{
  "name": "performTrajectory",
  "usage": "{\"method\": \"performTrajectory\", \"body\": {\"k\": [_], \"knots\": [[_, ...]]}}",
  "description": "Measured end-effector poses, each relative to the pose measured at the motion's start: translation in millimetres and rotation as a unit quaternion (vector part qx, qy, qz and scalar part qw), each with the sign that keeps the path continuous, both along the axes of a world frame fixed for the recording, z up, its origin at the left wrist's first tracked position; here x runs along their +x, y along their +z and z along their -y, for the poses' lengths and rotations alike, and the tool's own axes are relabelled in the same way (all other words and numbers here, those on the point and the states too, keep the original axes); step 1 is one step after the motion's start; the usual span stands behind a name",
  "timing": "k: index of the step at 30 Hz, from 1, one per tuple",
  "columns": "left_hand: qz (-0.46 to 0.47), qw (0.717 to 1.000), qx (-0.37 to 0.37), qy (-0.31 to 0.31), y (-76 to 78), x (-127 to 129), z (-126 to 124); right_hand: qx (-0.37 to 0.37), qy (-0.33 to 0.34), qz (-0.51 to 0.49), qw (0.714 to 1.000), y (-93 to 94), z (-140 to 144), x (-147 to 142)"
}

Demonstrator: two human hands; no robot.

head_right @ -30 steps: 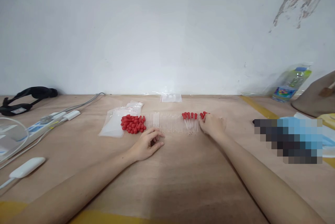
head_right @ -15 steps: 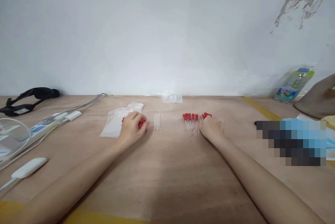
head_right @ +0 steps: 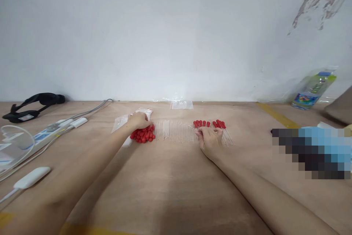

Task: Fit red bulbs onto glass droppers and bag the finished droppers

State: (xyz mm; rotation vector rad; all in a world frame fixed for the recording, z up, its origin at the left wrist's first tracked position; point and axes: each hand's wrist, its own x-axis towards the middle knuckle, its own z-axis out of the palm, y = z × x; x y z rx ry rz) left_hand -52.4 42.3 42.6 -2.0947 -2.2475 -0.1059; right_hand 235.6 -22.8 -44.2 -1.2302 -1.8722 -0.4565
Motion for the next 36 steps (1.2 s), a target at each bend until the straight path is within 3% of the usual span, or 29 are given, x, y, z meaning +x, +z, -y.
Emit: {"method": "performTrajectory", "body": {"k": [8, 20, 28, 36], "knots": [[0.01, 0.997, -0.057, 0.045, -4.1, 4, -20, -0.019, 0.008, -0.019, 1.0, -2.1, -3, 3], [0.069, 0.994, -0.086, 0.019, 2.0, -4, -7, 0.001, -0.01, -0.002, 1.0, -4.8, -4, 3], [0.076, 0.995, -0.051, 0.029, -0.2, 2, -9, -0.012, -0.004, 0.0, 1.0, -4.2, -4, 4], [0.153, 0.987, 0.051, -0.019, 16.9, -1, 8, -0.029, 0.009, -0.023, 0.999, -4.8, -4, 4]]}}
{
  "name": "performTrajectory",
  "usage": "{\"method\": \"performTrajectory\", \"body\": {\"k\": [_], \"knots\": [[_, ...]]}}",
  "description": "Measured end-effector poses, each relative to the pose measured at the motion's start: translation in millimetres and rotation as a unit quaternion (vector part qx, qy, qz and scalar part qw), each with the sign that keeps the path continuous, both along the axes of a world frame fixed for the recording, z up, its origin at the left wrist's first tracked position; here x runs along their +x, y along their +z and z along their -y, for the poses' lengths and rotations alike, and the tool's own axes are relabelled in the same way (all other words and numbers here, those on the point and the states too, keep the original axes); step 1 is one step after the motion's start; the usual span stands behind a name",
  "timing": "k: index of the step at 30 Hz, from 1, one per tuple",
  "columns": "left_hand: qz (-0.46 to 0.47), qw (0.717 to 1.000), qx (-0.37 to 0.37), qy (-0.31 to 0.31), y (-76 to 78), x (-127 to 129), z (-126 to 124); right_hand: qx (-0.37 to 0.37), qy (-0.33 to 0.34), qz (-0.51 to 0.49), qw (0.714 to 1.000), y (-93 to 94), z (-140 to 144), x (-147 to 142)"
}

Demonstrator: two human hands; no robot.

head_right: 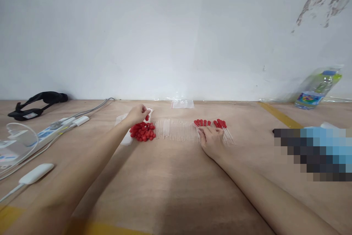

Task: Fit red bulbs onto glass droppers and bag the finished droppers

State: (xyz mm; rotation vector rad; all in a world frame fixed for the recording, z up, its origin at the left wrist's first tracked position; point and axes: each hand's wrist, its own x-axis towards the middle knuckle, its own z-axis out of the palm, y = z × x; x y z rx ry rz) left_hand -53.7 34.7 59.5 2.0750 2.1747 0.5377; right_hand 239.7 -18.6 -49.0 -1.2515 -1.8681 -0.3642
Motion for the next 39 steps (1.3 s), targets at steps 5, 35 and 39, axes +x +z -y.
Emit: {"method": "performTrajectory", "body": {"k": [5, 35, 39], "knots": [[0.181, 0.964, 0.087, -0.176, -28.4, 19, 52, -0.022, 0.068, -0.025, 0.997, 7.4, 2, -1], [0.221, 0.902, 0.042, -0.369, -75.9, 35, 100, -0.171, 0.27, 0.036, 0.947, 24.0, 44, -45], [0.198, 0.905, 0.038, -0.373, -74.8, 36, 101, -0.155, 0.263, 0.062, 0.95, 21.5, 42, -42]]}}
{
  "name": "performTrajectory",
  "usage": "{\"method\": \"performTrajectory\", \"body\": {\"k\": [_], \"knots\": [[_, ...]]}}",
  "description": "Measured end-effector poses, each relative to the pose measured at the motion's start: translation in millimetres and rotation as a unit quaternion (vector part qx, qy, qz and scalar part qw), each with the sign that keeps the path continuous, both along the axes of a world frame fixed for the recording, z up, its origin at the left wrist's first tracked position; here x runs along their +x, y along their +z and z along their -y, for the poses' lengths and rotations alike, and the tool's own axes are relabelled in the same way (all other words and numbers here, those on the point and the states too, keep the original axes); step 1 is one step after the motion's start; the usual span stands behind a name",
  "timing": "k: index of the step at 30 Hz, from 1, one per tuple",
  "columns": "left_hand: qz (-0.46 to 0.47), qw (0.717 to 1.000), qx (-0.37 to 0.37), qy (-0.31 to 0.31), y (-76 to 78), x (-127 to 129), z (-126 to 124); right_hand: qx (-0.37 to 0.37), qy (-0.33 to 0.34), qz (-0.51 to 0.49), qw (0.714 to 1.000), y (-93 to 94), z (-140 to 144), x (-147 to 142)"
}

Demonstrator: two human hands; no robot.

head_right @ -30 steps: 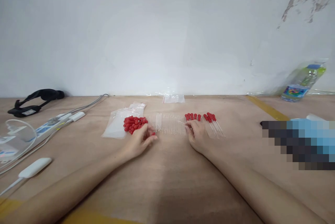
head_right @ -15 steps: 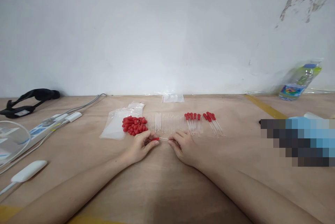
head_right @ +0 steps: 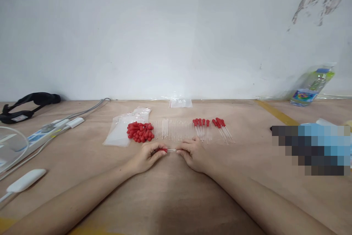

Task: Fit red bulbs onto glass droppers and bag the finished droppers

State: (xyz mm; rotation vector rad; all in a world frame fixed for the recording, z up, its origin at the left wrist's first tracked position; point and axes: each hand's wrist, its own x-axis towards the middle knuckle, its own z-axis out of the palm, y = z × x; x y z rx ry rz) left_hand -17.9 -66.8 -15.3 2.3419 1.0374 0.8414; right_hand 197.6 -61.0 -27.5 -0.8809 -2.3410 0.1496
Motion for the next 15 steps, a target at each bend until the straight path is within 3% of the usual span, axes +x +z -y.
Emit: {"method": "performTrajectory", "body": {"k": [8, 15], "knots": [[-0.049, 0.998, 0.042, 0.004, -4.3, 1, -1, 0.075, -0.04, 0.064, 0.994, -0.7, 4, 5], [-0.054, 0.997, 0.061, -0.014, -4.9, 3, 2, 0.03, -0.041, 0.081, 0.995, 4.9, 11, 3]]}}
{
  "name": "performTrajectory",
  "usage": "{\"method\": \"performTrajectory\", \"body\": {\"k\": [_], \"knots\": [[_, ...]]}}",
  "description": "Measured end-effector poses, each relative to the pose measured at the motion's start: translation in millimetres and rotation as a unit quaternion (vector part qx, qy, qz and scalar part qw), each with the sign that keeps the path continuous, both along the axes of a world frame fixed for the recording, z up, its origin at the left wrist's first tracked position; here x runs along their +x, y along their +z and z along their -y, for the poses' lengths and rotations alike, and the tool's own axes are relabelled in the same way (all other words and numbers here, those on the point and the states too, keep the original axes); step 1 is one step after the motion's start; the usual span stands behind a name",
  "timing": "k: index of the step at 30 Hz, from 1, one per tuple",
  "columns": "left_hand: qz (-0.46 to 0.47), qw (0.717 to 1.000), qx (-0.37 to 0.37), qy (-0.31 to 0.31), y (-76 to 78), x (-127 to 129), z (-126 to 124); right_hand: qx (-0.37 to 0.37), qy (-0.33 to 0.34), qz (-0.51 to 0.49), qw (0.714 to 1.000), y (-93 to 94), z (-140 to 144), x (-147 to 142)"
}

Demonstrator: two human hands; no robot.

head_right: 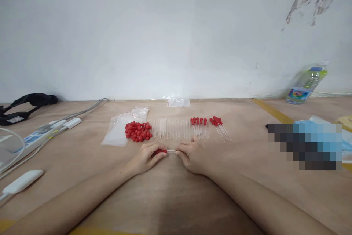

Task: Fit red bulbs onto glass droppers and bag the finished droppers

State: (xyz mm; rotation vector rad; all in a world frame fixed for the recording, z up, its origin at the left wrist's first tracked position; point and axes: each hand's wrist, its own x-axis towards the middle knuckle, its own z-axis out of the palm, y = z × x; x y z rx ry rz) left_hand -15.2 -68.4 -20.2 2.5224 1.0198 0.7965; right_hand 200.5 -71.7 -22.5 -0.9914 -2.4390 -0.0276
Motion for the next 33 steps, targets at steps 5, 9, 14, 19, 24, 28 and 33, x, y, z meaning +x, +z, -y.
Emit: {"method": "performTrajectory", "body": {"k": [5, 9, 14, 19, 24, 28, 33], "knots": [[-0.021, 1.0, 0.013, -0.009, 1.2, 2, 1, 0.002, 0.002, 0.018, 1.0, 5.0, 3, -3], [-0.036, 0.999, 0.022, -0.013, 2.0, 2, 1, 0.009, -0.012, 0.032, 0.999, 11.5, 7, -8], [-0.041, 0.999, 0.024, -0.021, 2.3, 2, 0, -0.036, -0.001, 0.05, 0.998, 9.3, 5, -13], [-0.049, 0.998, 0.032, -0.017, 1.2, 2, -1, -0.093, -0.009, 0.043, 0.995, 3.6, 0, -15], [-0.023, 0.999, 0.032, -0.015, 3.0, 1, -4, -0.116, -0.003, 0.02, 0.993, 11.9, 0, -18], [0.034, 0.999, 0.014, 0.032, 3.1, -1, -7, -0.161, 0.001, 0.012, 0.987, 29.2, -9, -6], [0.043, 0.999, -0.002, 0.031, 1.0, -3, -9, -0.188, -0.183, -0.087, 0.961, 43.3, -45, 47]]}}
